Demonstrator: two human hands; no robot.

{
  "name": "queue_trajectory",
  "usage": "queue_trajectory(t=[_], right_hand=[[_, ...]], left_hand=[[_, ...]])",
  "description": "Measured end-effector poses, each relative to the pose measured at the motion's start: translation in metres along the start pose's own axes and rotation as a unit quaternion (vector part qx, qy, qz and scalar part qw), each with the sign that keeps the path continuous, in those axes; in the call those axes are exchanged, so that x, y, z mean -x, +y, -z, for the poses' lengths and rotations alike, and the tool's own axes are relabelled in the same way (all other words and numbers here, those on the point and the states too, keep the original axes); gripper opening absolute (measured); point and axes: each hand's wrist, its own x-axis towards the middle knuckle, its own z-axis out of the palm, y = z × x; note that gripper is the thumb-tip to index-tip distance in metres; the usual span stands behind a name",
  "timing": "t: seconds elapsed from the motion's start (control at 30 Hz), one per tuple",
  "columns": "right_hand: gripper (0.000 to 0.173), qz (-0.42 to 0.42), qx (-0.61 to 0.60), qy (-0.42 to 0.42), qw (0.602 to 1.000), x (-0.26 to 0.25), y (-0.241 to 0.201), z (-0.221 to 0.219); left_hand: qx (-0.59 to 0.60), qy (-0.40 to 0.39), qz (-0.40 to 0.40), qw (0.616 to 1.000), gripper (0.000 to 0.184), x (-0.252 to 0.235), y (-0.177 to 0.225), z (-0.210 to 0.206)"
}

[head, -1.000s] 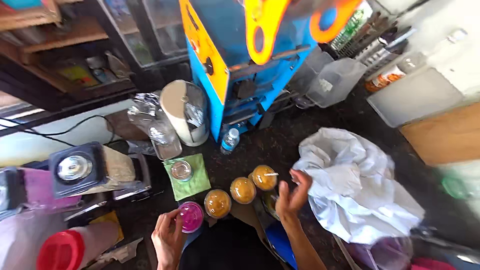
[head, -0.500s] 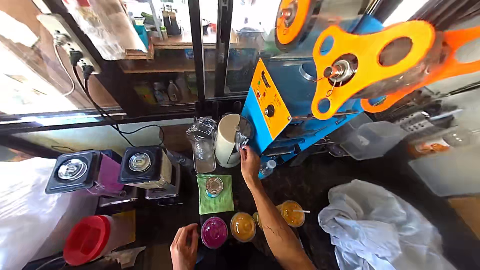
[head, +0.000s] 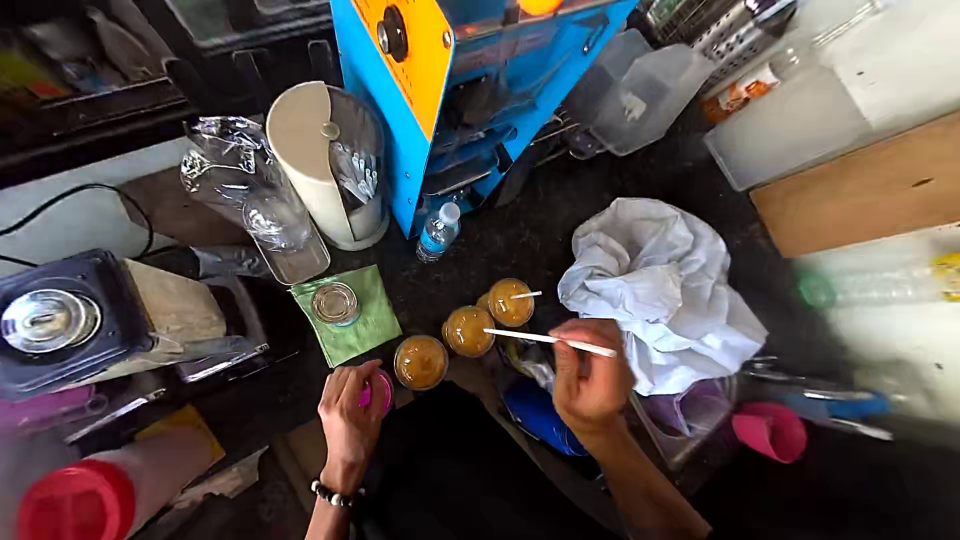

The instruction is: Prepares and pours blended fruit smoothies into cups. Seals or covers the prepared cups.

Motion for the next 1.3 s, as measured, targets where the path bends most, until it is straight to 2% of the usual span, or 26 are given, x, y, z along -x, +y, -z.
queue_trajectory(t=[0.13,0.23,0.3,0.33,0.37,0.43,0.53,0.6,0.67,0.73,0.77,0.8,0.83,0.87,0.9,0.93,0.97,1.0,1.03,1.07,1.13,1.23,1.3], right_hand=[[0.016,-0.030,0.026,-0.088,0.995,0.048,0.038,-0.066],[0.025,-0.088,0.048,-0.164,0.981,0.071,0.052,-0.089],[0.043,-0.087,0.041,-0.117,0.988,0.074,0.041,-0.081],[0.044,-0.061,0.027,-0.067,0.995,0.070,0.029,-0.074],[0.037,-0.029,0.006,-0.028,0.999,0.061,0.013,-0.069],[0.024,0.029,-0.078,-0.015,0.996,0.033,-0.023,-0.073],[0.022,0.013,-0.117,-0.121,0.986,-0.013,-0.048,-0.119],[0.020,-0.021,-0.100,-0.139,0.985,-0.044,-0.045,-0.149],[0.020,-0.021,-0.101,-0.098,0.990,-0.074,-0.045,-0.145],[0.022,0.002,-0.113,-0.036,0.993,-0.097,-0.044,-0.112],[0.024,0.007,-0.105,-0.011,0.994,-0.103,-0.038,-0.089],[0.026,0.000,-0.076,0.004,0.997,-0.106,-0.026,-0.066],[0.029,-0.026,-0.025,0.000,0.999,-0.106,-0.010,-0.042],[0.031,-0.071,0.045,-0.027,0.996,-0.103,0.010,-0.018],[0.032,-0.135,0.120,-0.086,0.980,-0.097,0.033,0.004],[0.035,-0.214,0.178,-0.179,0.944,-0.087,0.058,0.024],[0.041,-0.289,0.204,-0.286,0.891,-0.073,0.087,0.039],[0.049,-0.341,0.191,-0.371,0.843,-0.053,0.117,0.045],[0.057,-0.374,0.149,-0.422,0.812,-0.027,0.146,0.042],[0.065,-0.395,0.081,-0.436,0.804,0.002,0.169,0.031],[0.089,-0.402,-0.070,-0.370,0.835,0.054,0.190,-0.006],[0.122,-0.401,-0.231,-0.232,0.856,0.099,0.179,-0.067],[0.118,-0.421,-0.293,-0.154,0.844,0.107,0.167,-0.097]], left_hand=[[-0.012,-0.010,0.001,1.000,0.021,0.001,0.000,-0.004],[-0.021,-0.011,0.016,1.000,0.022,0.007,-0.002,-0.003],[-0.022,-0.005,0.029,0.999,0.022,0.012,-0.004,0.001],[-0.024,0.002,0.034,0.999,0.022,0.015,-0.004,0.003],[-0.022,0.011,0.041,0.999,0.022,0.017,-0.005,0.005],[-0.021,0.033,0.056,0.998,0.022,0.020,-0.008,0.008],[-0.019,0.048,0.067,0.996,0.022,0.024,-0.013,0.013],[-0.023,0.054,0.064,0.996,0.021,0.027,-0.014,0.019],[-0.025,0.067,0.055,0.996,0.021,0.028,-0.015,0.029],[0.024,0.066,0.032,0.997,0.021,0.026,-0.013,0.034],[0.085,0.035,0.011,0.996,0.022,0.025,-0.010,0.033],[0.169,-0.031,-0.006,0.985,0.023,0.024,-0.001,0.030],[0.265,-0.127,-0.013,0.956,0.024,0.023,0.011,0.025],[0.339,-0.236,-0.013,0.910,0.027,0.020,0.024,0.015],[0.367,-0.341,0.000,0.866,0.033,0.018,0.038,0.002],[0.352,-0.433,0.030,0.830,0.041,0.018,0.049,-0.014],[0.316,-0.505,0.075,0.799,0.058,0.019,0.056,-0.032],[0.275,-0.549,0.130,0.779,0.082,0.022,0.059,-0.053],[0.244,-0.556,0.187,0.772,0.105,0.025,0.060,-0.074],[0.235,-0.527,0.243,0.780,0.122,0.029,0.060,-0.093],[0.259,-0.376,0.336,0.824,0.134,0.044,0.062,-0.132],[0.249,-0.156,0.373,0.880,0.126,0.059,0.067,-0.183],[0.234,-0.032,0.350,0.906,0.122,0.057,0.068,-0.213]])
